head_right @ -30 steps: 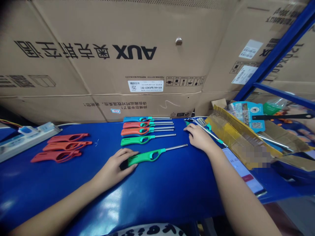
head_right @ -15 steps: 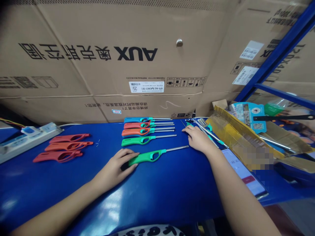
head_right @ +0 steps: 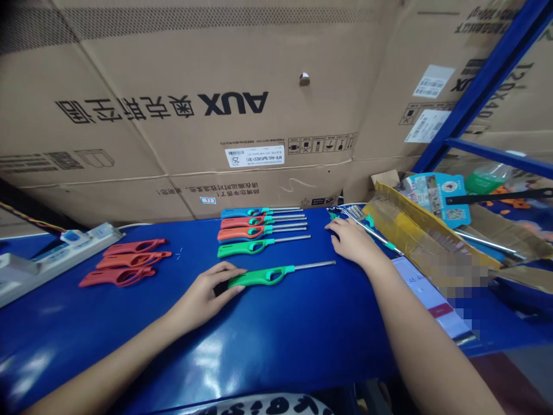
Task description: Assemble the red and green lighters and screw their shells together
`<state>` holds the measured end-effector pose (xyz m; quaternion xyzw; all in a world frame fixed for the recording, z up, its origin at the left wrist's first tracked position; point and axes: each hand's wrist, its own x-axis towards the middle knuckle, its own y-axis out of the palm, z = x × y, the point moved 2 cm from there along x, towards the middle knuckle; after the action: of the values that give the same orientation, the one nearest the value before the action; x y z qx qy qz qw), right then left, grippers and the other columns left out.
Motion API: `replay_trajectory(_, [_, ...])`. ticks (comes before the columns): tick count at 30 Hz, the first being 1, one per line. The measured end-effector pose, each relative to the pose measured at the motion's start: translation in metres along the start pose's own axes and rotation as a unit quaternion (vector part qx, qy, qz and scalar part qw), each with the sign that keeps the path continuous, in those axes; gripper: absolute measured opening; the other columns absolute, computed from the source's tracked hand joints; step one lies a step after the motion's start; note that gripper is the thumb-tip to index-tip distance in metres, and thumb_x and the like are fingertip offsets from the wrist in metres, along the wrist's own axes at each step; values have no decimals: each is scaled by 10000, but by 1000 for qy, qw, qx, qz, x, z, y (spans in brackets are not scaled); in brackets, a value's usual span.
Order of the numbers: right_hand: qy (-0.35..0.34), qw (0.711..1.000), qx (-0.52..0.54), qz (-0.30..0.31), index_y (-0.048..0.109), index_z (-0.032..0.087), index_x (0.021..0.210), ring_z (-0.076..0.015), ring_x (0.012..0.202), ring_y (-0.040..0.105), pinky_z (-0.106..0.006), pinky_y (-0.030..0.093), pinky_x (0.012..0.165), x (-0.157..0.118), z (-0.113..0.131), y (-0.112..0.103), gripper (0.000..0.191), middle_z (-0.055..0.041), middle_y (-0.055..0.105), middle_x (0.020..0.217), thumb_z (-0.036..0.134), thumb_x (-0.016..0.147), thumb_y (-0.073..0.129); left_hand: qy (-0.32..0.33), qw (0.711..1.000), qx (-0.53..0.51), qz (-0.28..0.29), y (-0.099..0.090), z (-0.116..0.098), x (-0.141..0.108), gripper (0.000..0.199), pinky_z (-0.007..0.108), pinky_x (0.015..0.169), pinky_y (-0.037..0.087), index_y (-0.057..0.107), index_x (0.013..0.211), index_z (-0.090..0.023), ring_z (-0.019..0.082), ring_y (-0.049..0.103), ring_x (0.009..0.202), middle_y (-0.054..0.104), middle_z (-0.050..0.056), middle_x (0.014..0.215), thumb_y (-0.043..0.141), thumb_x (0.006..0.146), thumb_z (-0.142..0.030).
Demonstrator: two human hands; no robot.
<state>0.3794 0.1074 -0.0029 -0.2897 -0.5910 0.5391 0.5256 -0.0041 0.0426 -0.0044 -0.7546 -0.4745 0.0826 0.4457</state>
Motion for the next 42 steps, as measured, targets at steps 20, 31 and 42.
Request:
replay_trajectory(20, [-70, 980, 170, -77, 627, 224, 1012, -239, 849, 696, -398, 572, 769, 8, 56, 11, 120, -74, 716, 956, 311, 968, 558, 87, 986, 109, -90, -42, 38, 26, 316, 404, 985, 547, 647, 1287, -207, 230, 631, 1081, 664, 95, 1171, 579, 1000, -319])
replay_trajectory(31, [-24, 970, 179, -162, 585, 229, 1149, -246, 898, 636, -409, 555, 806, 14, 57, 22, 206, -98, 643, 1058, 305, 960, 554, 81, 982, 131, -109, -57, 46, 38, 319, 425, 978, 553, 671, 1256, -216, 242, 641, 1071, 676, 91, 1145, 561, 1002, -375])
replay_trajectory(42, [-21, 979, 158, -127, 621, 239, 1125, -246, 932, 663, -394, 580, 784, 11, 65, 31, 212, -96, 621, 1117, 337, 945, 569, 64, 982, 142, -102, -80, 85, 103, 361, 453, 1022, 534, 698, 1214, -182, 263, 647, 1106, 681, 103, 1155, 555, 990, -427])
